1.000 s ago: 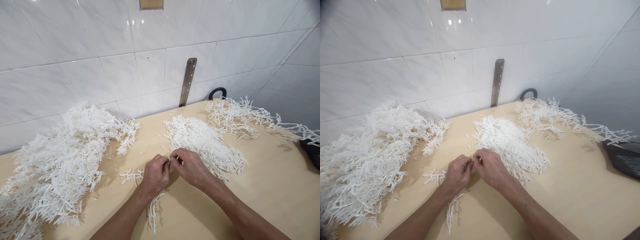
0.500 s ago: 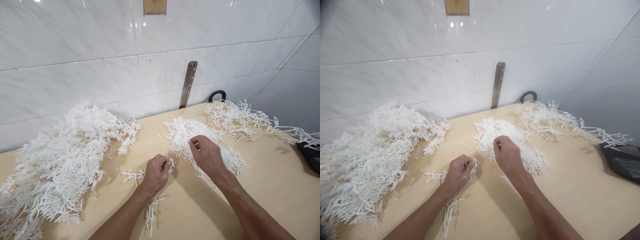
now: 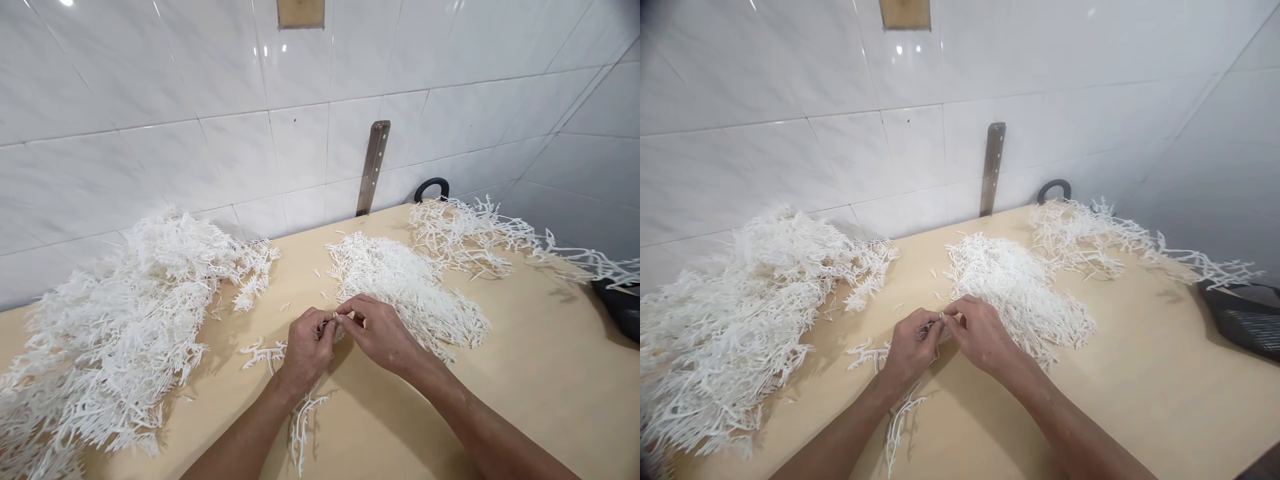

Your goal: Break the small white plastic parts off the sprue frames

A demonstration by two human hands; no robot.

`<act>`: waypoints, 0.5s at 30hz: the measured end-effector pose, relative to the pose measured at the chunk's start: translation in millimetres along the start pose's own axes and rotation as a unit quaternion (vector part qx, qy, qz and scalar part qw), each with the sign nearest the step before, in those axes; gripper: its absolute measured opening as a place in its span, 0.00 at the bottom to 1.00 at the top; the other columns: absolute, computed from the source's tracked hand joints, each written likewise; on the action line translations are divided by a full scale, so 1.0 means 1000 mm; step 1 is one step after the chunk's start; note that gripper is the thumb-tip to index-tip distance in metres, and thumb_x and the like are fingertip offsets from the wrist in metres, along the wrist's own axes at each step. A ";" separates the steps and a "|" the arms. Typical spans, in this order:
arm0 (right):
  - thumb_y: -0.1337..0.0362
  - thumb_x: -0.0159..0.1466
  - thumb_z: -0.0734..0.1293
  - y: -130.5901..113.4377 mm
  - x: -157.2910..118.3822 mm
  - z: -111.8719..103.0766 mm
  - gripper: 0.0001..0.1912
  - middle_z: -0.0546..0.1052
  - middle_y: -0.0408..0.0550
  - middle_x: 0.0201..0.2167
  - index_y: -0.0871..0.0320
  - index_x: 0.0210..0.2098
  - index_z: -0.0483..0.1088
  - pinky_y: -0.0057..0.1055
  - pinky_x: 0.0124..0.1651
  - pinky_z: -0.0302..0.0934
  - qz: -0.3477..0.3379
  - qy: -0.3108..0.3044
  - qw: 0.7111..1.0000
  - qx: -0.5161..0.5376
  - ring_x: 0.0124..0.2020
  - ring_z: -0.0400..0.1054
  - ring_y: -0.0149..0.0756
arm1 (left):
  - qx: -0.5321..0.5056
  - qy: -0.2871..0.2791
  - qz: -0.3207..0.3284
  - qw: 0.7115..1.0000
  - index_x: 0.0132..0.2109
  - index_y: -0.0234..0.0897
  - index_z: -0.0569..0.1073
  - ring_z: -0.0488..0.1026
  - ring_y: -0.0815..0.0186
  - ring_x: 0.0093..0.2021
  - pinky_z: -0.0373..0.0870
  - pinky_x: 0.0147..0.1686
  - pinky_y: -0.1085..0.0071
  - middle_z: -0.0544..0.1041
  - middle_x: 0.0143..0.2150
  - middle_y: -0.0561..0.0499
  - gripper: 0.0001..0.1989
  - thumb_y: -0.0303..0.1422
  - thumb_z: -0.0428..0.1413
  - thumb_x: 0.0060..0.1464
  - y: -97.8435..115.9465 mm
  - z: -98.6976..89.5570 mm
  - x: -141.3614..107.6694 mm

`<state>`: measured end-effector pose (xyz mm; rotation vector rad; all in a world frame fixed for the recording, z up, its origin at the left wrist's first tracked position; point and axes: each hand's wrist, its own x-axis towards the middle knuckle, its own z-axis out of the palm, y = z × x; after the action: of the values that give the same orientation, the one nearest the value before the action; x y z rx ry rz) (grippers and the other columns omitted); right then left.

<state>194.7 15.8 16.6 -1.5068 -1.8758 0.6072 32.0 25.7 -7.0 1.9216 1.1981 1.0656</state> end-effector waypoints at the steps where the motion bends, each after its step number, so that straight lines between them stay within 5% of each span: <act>1: 0.65 0.65 0.63 0.000 0.000 0.000 0.09 0.79 0.47 0.35 0.55 0.35 0.76 0.32 0.36 0.66 -0.002 0.003 1.000 0.003 0.31 0.72 0.34 | 0.001 0.000 0.001 1.000 0.36 0.39 0.79 0.71 0.68 0.30 0.64 0.33 0.72 0.75 0.28 0.52 0.10 0.30 0.52 0.60 0.000 0.000 0.000; 10: 0.71 0.63 0.63 -0.001 0.000 0.002 0.08 0.75 0.44 0.30 0.56 0.29 0.71 0.30 0.32 0.61 -0.014 0.004 1.000 -0.021 0.29 0.68 0.32 | 0.020 -0.014 -0.003 1.000 0.29 0.37 0.74 0.67 0.69 0.27 0.62 0.30 0.72 0.71 0.25 0.53 0.10 0.28 0.52 0.58 0.000 0.000 0.000; 15: 0.74 0.63 0.61 0.003 -0.002 0.008 0.09 0.72 0.45 0.30 0.58 0.29 0.68 0.30 0.33 0.60 -0.077 0.021 0.994 -0.076 0.29 0.66 0.32 | 0.038 -0.043 0.013 0.998 0.26 0.37 0.69 0.66 0.69 0.27 0.60 0.29 0.72 0.69 0.25 0.53 0.09 0.24 0.51 0.54 -0.002 -0.003 0.001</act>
<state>190.9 14.6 8.8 -1.4390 -2.0219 0.3660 28.8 27.8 -6.3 2.0239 1.1841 0.9537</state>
